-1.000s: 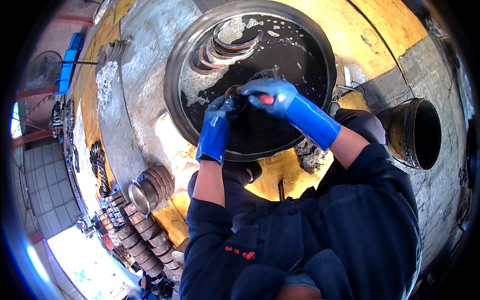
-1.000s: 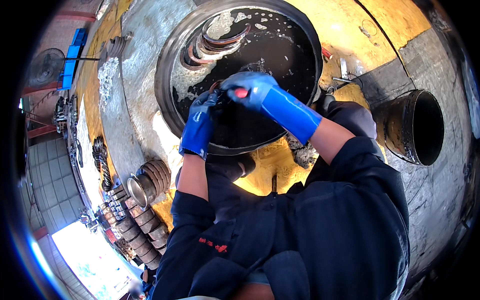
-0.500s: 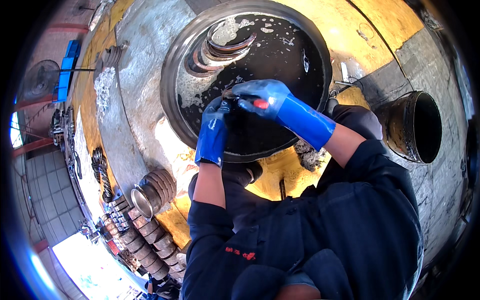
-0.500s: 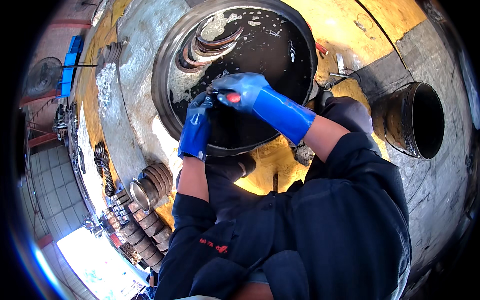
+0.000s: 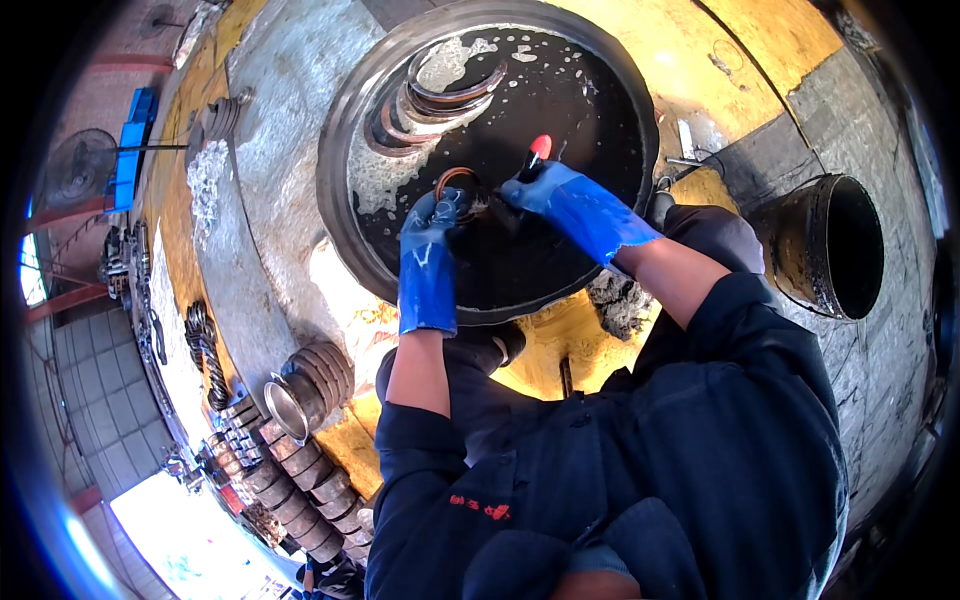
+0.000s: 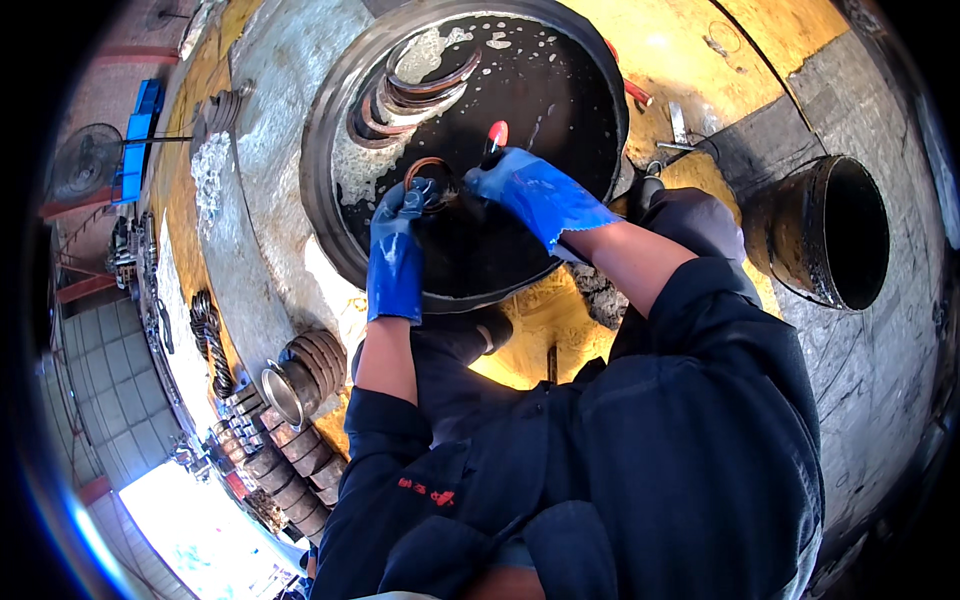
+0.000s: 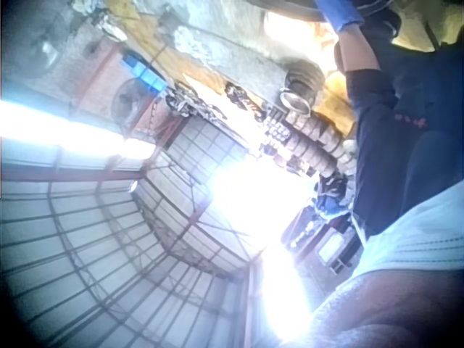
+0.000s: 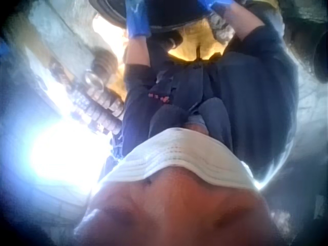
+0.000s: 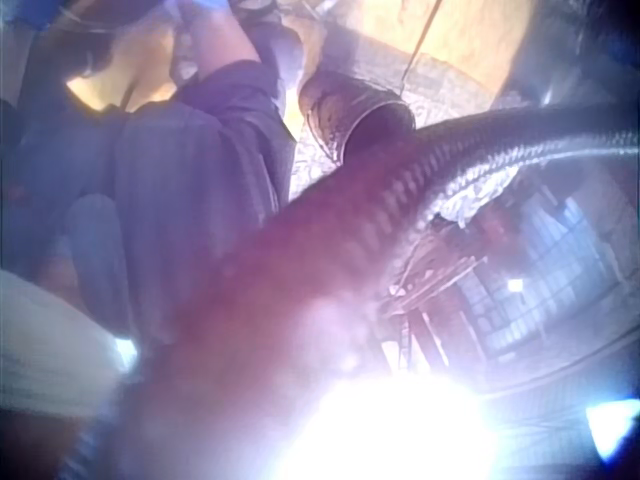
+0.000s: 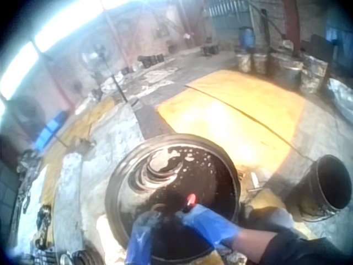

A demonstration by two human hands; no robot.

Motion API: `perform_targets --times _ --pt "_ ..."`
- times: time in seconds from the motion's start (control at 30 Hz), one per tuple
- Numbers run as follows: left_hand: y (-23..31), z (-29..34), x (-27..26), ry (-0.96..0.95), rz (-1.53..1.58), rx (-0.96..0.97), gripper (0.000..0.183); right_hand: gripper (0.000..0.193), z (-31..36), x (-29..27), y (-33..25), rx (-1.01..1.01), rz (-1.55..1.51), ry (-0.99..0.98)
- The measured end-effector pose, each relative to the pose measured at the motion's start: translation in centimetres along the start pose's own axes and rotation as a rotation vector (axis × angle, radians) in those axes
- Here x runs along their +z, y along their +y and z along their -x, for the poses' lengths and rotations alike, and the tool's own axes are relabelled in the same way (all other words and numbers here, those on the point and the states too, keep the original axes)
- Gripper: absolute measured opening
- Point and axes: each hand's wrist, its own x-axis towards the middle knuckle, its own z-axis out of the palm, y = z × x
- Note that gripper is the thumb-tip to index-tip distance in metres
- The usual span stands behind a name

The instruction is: The person uses a brush and their hands to scrub metal rings and industrial parts inside a bucket of dark liquid, then places the parts onto a cloth on the floor.

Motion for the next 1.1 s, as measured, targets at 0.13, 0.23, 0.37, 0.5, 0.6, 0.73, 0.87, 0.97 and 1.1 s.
perform_targets --times 0.13,0.23,0.37,0.5,0.6,0.73,0.87,0.97,1.1 --pt "-0.1 -0.1 -0.6 0.034 0.087 -0.093 0.032 0.035 0.0 -0.5 -0.6 0.021 -0.008 0.086" --pt "-1.1 -0.6 -1.3 0.036 0.064 -0.144 0.031 0.036 1.0 -1.2 -3.1 -0.057 -0.181 0.063" --pt "-1.9 -1.5 0.4 -0.043 0.009 -0.231 0.027 0.034 -1.5 -0.8 0.5 -0.101 -0.552 0.094" --pt "-1.6 -0.2 -0.9 -0.153 -0.146 0.023 0.026 0.031 0.0 -0.6 -1.9 -0.316 -0.301 -0.048" --pt "-1.6 0.0 -2.1 -0.242 -0.418 0.300 0.025 0.032 2.2 0.8 -3.3 -0.278 -0.198 -0.167" --pt "-0.6 0.1 -1.3 -0.259 -0.366 0.271 0.024 0.035 3.4 1.5 -3.4 -0.499 0.281 -0.126" --pt "1.0 0.7 -0.8 -0.181 -0.128 0.054 0.022 0.035 4.2 1.1 -3.1 -0.563 0.547 -0.086" --pt "1.0 0.9 -1.2 -0.189 -0.259 0.173 0.022 0.033 3.9 1.0 -4.4 -0.390 0.790 -0.020" --pt "1.0 0.6 -0.7 -0.151 -0.148 0.115 0.022 0.037 2.0 0.5 -2.1 -0.372 0.650 0.184"
